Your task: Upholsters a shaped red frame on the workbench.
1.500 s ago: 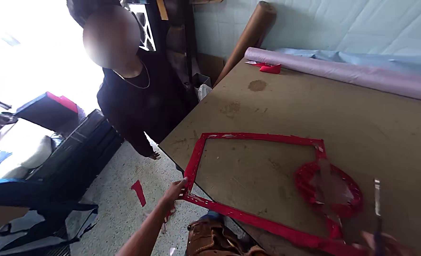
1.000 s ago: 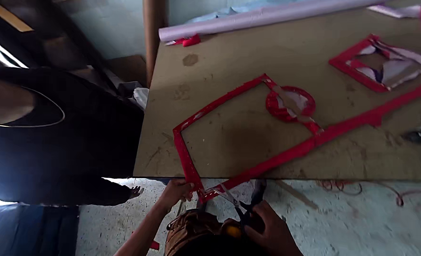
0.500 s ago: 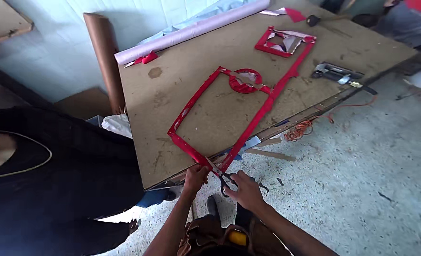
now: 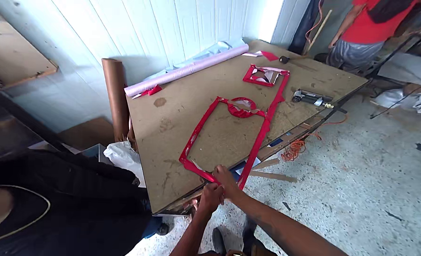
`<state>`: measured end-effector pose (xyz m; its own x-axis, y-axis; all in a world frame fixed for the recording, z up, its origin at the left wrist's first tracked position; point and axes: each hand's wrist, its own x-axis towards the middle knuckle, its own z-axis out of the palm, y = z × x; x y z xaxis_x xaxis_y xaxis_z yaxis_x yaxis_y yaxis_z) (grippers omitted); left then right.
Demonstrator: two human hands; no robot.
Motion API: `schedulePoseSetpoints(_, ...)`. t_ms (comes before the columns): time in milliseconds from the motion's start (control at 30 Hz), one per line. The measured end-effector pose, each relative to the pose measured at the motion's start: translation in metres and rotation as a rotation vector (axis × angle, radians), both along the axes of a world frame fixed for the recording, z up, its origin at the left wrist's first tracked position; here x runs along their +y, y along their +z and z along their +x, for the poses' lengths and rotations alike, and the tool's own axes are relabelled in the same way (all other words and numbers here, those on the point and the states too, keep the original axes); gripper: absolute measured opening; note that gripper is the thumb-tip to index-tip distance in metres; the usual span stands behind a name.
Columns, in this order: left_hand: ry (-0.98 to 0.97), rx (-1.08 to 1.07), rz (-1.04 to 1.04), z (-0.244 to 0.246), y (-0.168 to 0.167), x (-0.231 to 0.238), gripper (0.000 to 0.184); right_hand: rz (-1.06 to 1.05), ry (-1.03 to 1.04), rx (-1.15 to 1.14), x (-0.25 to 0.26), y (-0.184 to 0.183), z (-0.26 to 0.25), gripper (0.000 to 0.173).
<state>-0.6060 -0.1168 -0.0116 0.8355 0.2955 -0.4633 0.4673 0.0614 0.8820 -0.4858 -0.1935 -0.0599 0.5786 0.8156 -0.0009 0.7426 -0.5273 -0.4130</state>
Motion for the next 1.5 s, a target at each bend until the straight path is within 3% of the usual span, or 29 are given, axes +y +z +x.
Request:
schedulePoseSetpoints(100,-0.015,-0.048,-0.098,-0.016,0.024,0.015,0.040,0.015,0.038,0.052,0.061,-0.008,0.010,0.047)
schedulePoseSetpoints(167,0.046,-0.180,-0.276,-0.032,0.045,0.013,0.034,0.071,0.063,0.081,0.075,-0.013,0.010,0.031)
schedulePoseSetpoints(200,0.193,-0.338,-0.402,-0.041,0.059,0.011,0.031,0.103,0.067,0.129,0.074,-0.004,0.007,0.026)
schedulePoseSetpoints(233,0.369,-0.562,-0.549,-0.049,0.072,0.015,0.042,0.142,0.063,0.190,0.074,0.010,0.001,0.028)
schedulePoseSetpoints(300,0.513,-0.971,-0.766,-0.060,0.097,0.051,0.085,0.202,0.004,0.229,0.088,0.013,-0.002,0.034)
schedulePoseSetpoints(367,0.531,-1.139,-0.804,-0.076,0.120,0.078,0.104,0.285,-0.068,0.321,0.083,0.005,0.002,0.047)
schedulePoseSetpoints(467,0.428,-1.036,-0.436,-0.107,0.126,0.090,0.093,0.429,-0.035,0.533,0.032,0.004,0.008,0.039)
schedulePoseSetpoints(533,0.259,-0.806,-0.042,-0.126,0.095,0.085,0.070,0.412,-0.015,0.662,-0.029,0.015,0.006,0.034)
schedulePoseSetpoints(633,-0.055,-0.283,0.660,-0.114,0.029,0.062,0.032,0.462,-0.092,0.693,-0.122,0.018,0.012,0.020)
schedulePoseSetpoints(700,-0.033,-0.247,0.720,-0.095,-0.001,0.051,0.021,0.535,-0.189,0.706,-0.170,0.020,0.021,0.013)
schedulePoseSetpoints(800,0.107,-0.202,0.673,-0.038,-0.008,0.047,0.026,0.684,-0.424,0.746,-0.218,0.023,0.064,0.011)
schedulePoseSetpoints(900,-0.052,-0.082,0.595,0.052,0.012,0.020,0.036,0.691,-0.696,0.672,-0.247,0.047,0.131,0.017)
schedulePoseSetpoints(967,-0.227,-0.045,0.581,0.105,0.022,0.008,0.038,0.636,-0.674,0.597,-0.238,0.052,0.183,0.016)
schedulePoseSetpoints(1067,-0.388,-0.033,0.644,0.204,0.006,-0.030,0.043,0.590,-0.641,0.391,-0.245,0.052,0.277,0.019)
schedulePoseSetpoints(1233,-0.240,0.050,0.711,0.343,-0.029,-0.091,0.058,0.430,-0.748,0.244,-0.289,0.053,0.491,0.031)
schedulePoseSetpoints(1400,-0.016,0.201,0.838,0.408,-0.049,-0.115,0.068,0.076,-0.769,0.129,-0.359,0.055,0.762,0.039)
schedulePoseSetpoints(1500,-0.058,0.345,0.776,0.422,-0.039,-0.115,0.055,0.011,-0.793,0.254,-0.378,0.051,0.849,0.043)
